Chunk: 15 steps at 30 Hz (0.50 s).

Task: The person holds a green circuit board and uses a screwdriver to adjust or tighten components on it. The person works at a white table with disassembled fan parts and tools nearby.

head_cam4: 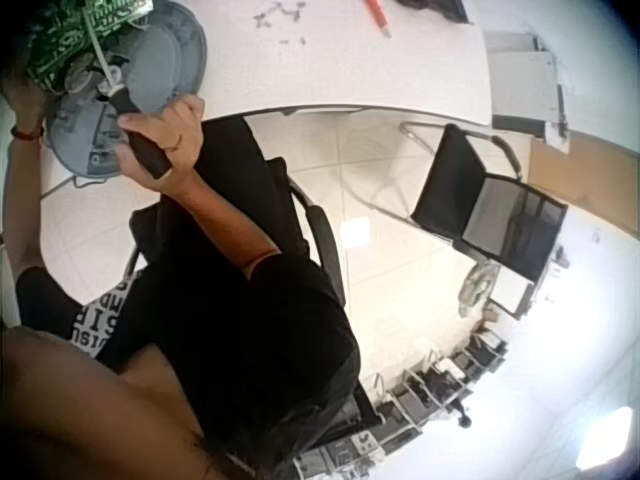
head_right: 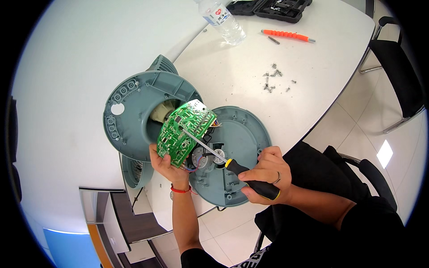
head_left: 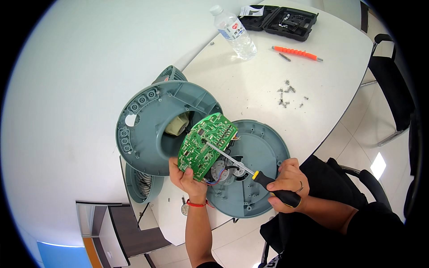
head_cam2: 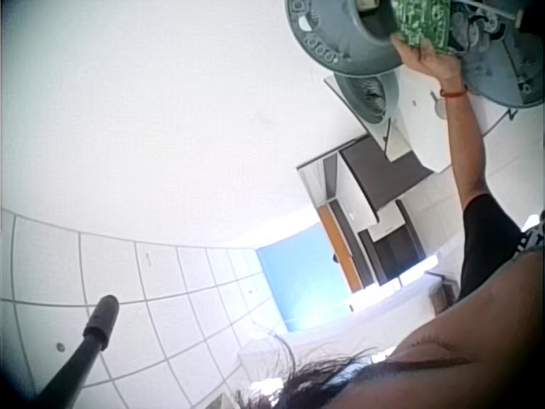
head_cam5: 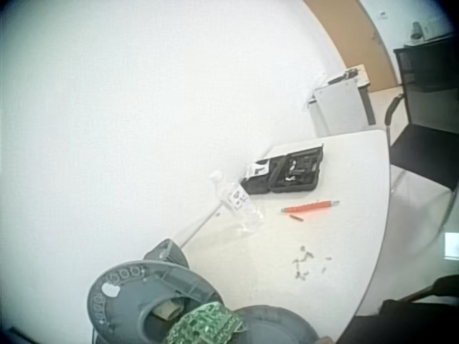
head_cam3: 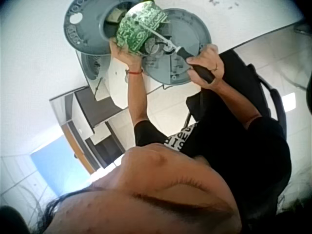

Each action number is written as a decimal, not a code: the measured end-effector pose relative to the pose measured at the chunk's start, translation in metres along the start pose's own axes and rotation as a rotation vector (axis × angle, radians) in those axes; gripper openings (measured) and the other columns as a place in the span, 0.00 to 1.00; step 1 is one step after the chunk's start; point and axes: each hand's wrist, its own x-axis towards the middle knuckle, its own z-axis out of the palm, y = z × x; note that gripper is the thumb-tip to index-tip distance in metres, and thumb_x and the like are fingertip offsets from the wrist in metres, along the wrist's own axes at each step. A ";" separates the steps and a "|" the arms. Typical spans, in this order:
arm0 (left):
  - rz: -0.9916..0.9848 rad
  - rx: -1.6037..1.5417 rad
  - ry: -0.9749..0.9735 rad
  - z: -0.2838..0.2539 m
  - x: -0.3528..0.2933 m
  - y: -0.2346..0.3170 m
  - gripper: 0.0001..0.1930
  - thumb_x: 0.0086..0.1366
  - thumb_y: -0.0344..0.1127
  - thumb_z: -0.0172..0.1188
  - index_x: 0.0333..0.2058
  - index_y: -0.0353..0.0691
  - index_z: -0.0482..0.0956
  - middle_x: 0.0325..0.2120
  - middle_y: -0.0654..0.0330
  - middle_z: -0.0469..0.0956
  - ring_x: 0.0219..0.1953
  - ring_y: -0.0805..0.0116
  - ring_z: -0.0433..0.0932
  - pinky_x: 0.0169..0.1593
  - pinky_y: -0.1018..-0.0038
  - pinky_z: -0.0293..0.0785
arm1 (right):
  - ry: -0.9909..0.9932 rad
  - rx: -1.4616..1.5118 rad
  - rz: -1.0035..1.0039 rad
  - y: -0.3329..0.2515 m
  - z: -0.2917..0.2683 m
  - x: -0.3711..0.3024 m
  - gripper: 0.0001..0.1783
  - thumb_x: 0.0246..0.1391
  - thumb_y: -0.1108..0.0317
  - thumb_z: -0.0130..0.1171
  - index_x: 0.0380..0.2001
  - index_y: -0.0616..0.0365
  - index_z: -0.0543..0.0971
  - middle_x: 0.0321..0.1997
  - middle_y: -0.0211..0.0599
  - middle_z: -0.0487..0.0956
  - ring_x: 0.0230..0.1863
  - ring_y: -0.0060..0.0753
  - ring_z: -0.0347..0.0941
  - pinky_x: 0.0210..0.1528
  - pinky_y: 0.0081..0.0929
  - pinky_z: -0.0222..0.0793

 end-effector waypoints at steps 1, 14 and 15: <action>-0.001 0.004 -0.001 0.000 0.000 0.001 0.19 0.55 0.46 0.60 0.29 0.37 0.65 0.26 0.64 0.66 0.29 0.77 0.65 0.35 0.80 0.63 | 0.001 -0.002 -0.001 0.000 0.000 0.000 0.17 0.36 0.65 0.70 0.36 0.50 0.82 0.21 0.23 0.74 0.22 0.32 0.65 0.39 0.33 0.62; 0.134 0.068 -0.030 0.005 -0.004 0.006 0.22 0.59 0.51 0.62 0.29 0.37 0.65 0.26 0.64 0.69 0.29 0.77 0.66 0.35 0.80 0.65 | -0.022 -0.032 0.016 -0.003 0.000 0.002 0.23 0.32 0.67 0.76 0.38 0.48 0.83 0.22 0.22 0.76 0.24 0.29 0.67 0.42 0.31 0.62; 0.137 0.057 -0.045 0.002 -0.004 0.005 0.22 0.58 0.49 0.63 0.30 0.37 0.65 0.27 0.64 0.69 0.29 0.77 0.68 0.35 0.80 0.66 | -0.017 -0.031 0.017 -0.003 0.000 0.002 0.23 0.32 0.67 0.76 0.38 0.48 0.83 0.22 0.22 0.76 0.24 0.29 0.67 0.42 0.31 0.62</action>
